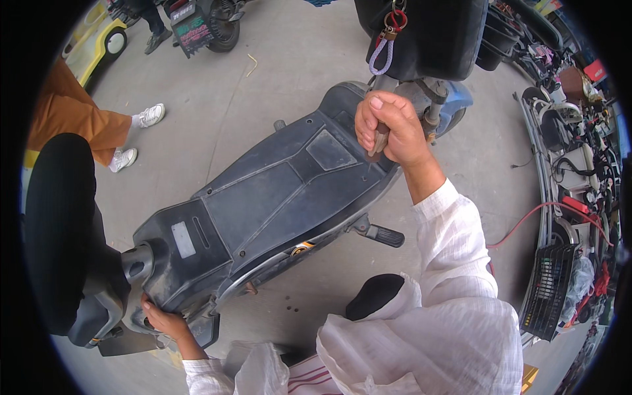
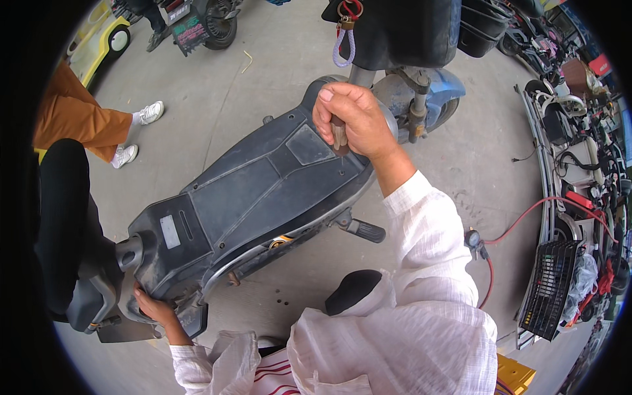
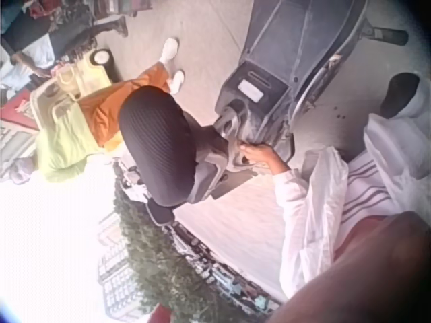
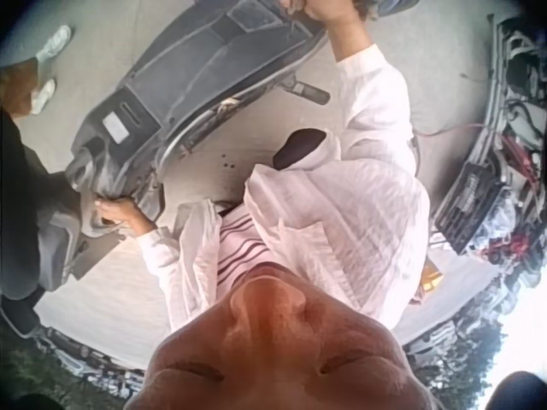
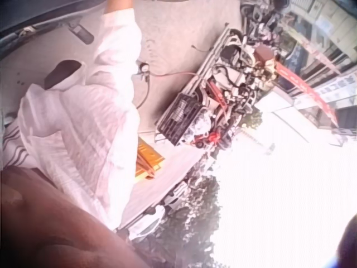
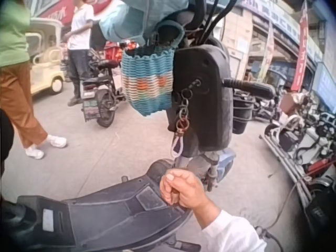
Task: The person uses a screwdriver to remove screws from the seat cover of a scooter, then lifts the cover to expose the internal frame and wiring. The person also briefly inspects the rear wheel area and retrieves a tool from a nearby cart before continuing to remove the seat cover.
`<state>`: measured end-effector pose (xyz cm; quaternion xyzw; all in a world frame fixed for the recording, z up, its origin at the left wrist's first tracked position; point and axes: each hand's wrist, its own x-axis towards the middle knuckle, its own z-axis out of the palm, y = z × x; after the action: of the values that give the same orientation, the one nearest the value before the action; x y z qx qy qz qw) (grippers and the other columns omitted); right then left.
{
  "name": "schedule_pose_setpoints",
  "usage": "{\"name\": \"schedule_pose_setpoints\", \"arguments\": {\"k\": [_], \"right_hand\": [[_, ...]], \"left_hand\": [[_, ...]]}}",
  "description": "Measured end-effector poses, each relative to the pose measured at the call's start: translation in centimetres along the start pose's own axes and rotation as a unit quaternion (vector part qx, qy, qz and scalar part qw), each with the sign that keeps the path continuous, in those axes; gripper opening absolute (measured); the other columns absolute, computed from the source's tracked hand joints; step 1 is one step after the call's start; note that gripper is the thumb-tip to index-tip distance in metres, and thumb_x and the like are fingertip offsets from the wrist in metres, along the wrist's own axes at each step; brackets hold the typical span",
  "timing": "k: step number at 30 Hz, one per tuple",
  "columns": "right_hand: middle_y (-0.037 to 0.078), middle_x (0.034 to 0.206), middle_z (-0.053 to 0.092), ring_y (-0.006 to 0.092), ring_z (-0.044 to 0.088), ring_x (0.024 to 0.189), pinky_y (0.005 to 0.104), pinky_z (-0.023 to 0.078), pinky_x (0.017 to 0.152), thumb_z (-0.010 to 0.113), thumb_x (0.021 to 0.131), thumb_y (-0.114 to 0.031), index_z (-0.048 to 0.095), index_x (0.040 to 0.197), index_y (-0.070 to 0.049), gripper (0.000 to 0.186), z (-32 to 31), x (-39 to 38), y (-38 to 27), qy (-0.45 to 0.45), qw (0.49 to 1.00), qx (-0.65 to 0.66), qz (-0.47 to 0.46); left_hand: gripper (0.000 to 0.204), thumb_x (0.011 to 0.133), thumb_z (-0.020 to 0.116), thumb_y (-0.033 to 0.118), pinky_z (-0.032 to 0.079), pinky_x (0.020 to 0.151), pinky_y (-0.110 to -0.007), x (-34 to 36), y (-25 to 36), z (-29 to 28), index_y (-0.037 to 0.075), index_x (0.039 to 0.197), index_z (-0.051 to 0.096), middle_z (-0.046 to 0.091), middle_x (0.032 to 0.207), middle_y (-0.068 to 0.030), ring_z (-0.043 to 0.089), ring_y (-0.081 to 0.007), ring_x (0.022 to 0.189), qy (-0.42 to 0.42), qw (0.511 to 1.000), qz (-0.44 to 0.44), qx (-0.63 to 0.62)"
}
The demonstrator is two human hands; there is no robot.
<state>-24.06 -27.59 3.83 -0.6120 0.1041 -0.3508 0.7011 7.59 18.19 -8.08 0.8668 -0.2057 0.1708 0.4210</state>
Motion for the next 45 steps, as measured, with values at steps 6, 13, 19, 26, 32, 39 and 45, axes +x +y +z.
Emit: {"name": "schedule_pose_setpoints", "arguments": {"k": [6, 13, 19, 26, 32, 39, 45], "right_hand": [[0.002, 0.067, 0.052, 0.0088, 0.05, 0.06, 0.0233, 0.044, 0.056, 0.052, 0.098, -0.03, 0.053, 0.076, -0.003, 0.035, 0.1, 0.4, 0.0, 0.182, 0.972, -0.152, 0.004], [0.001, 0.061, 0.051, 0.0063, 0.047, 0.053, 0.0234, 0.04, 0.049, 0.055, 0.098, -0.03, 0.053, 0.071, -0.003, 0.038, 2.1, -1.1, 0.6, 0.32, 0.933, -0.154, -0.055], [0.002, 0.055, 0.043, 0.0108, 0.041, 0.046, 0.0249, 0.038, 0.046, 0.045, 0.1, -0.031, 0.045, 0.065, -0.007, 0.043, -3.0, 0.0, -0.7, -0.072, 0.992, 0.092, 0.045], [0.002, 0.062, 0.048, 0.0099, 0.045, 0.052, 0.0235, 0.042, 0.051, 0.046, 0.101, -0.035, 0.048, 0.073, -0.006, 0.041, 2.3, 0.1, 1.7, 0.303, 0.933, -0.184, -0.058], [0.0, 0.059, 0.051, 0.0098, 0.052, 0.053, 0.0251, 0.043, 0.05, 0.05, 0.097, -0.043, 0.054, 0.07, -0.006, 0.047, -1.7, 0.6, -1.1, 0.07, 0.977, -0.185, 0.075], [0.015, 0.077, 0.066, 0.0282, 0.064, 0.067, 0.0348, 0.049, 0.063, 0.063, 0.086, -0.03, 0.06, 0.089, -0.002, 0.028, -2.1, 0.6, -7.4, -0.072, 0.742, -0.665, 0.044], [0.013, 0.085, 0.065, 0.0288, 0.063, 0.08, 0.036, 0.048, 0.071, 0.061, 0.081, -0.019, 0.056, 0.101, -0.005, 0.025, -2.5, 0.9, -8.4, -0.11, 0.723, -0.667, 0.144]], "left_hand": [[0.055, 0.103, 0.028, 0.038, 0.04, 0.096, -0.04, 0.0, -0.6, -0.2, -0.007, 0.116, 0.058, 0.061, 0.115, -0.0225, 0.056, -0.0347, 0.106, -0.002, 1.0, 0.005, 0.009], [0.055, 0.103, 0.027, 0.037, 0.039, 0.097, -0.04, 0.1, -0.3, -0.3, -0.007, 0.115, 0.057, 0.061, 0.116, -0.0231, 0.056, -0.0353, 0.107, -0.008, 0.999, 0.024, 0.026], [0.055, 0.103, 0.028, 0.038, 0.039, 0.096, -0.041, -0.2, 0.2, 0.0, -0.007, 0.115, 0.057, 0.06, 0.116, -0.0231, 0.056, -0.0362, 0.107, -0.008, 1.0, 0.007, 0.008], [0.055, 0.102, 0.029, 0.039, 0.039, 0.097, -0.041, 0.1, -0.5, -0.3, -0.007, 0.114, 0.057, 0.06, 0.115, -0.0232, 0.055, -0.0361, 0.107, 0.002, 1.0, 0.008, 0.018], [0.053, 0.102, 0.031, 0.036, 0.038, 0.098, -0.04, -0.1, -0.4, 0.5, -0.009, 0.114, 0.056, 0.06, 0.115, -0.0235, 0.055, -0.0354, 0.108, -0.001, 1.0, 0.014, -0.012], [0.052, 0.102, 0.033, 0.035, 0.038, 0.098, -0.04, -0.1, -0.3, 0.0, -0.01, 0.115, 0.056, 0.059, 0.117, -0.0247, 0.055, -0.0358, 0.108, -0.001, 1.0, 0.011, -0.018], [0.052, 0.101, 0.034, 0.035, 0.039, 0.098, -0.04, -0.1, 0.1, -0.2, -0.01, 0.115, 0.056, 0.059, 0.117, -0.0256, 0.055, -0.0373, 0.108, -0.003, 1.0, 0.003, -0.018]]}}
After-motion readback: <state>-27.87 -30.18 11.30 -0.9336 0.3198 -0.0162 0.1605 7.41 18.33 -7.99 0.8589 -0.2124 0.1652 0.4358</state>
